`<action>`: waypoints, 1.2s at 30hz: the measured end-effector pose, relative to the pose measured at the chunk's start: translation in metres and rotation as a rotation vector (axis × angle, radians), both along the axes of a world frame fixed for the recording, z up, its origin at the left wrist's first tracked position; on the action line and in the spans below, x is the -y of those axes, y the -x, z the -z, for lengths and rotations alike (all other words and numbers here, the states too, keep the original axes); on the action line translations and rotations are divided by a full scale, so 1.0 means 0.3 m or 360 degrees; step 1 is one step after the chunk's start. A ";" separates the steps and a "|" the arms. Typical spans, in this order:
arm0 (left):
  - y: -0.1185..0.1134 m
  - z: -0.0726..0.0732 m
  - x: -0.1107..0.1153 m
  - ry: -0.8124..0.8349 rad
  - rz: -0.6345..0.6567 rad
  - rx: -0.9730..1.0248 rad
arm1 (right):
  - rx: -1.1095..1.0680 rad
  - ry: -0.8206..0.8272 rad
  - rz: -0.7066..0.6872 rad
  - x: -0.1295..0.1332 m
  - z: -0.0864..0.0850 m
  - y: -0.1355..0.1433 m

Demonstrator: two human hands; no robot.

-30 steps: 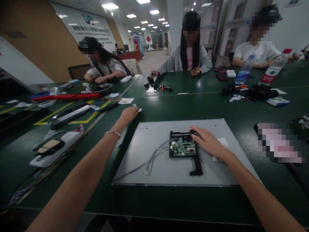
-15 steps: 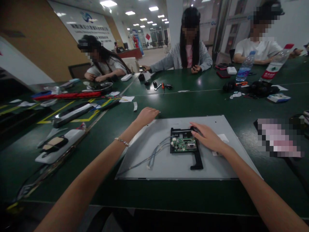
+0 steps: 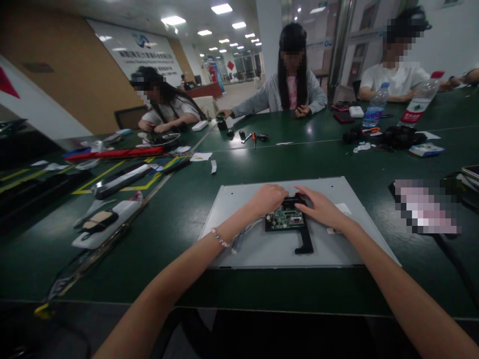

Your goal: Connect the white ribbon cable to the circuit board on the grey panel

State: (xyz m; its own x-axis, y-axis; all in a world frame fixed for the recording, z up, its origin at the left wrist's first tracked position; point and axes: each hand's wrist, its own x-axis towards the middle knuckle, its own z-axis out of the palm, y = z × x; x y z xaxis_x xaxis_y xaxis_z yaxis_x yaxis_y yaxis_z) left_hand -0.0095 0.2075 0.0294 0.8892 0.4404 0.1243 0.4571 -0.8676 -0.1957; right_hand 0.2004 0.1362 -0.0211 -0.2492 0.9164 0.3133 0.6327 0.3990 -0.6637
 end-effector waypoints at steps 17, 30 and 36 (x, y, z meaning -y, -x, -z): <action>-0.001 0.022 0.013 0.0039 0.0023 0.0051 | 0.0154 -0.0187 0.0016 -0.019 0.029 0.006; 0.002 0.029 0.007 0.0041 0.0107 0.0027 | 0.0253 -0.0189 0.0028 -0.012 0.007 0.032; -0.006 0.027 0.004 -0.0024 0.0131 0.0029 | 0.0287 -0.0209 0.0052 -0.013 0.022 0.040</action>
State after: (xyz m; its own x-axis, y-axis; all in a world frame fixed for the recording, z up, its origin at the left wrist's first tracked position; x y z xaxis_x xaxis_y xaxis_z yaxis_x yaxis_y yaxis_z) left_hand -0.0077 0.2062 0.0212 0.9199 0.3637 0.1469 0.3878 -0.8995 -0.2013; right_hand 0.1885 0.1401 -0.0275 -0.2831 0.8791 0.3834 0.7503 0.4520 -0.4825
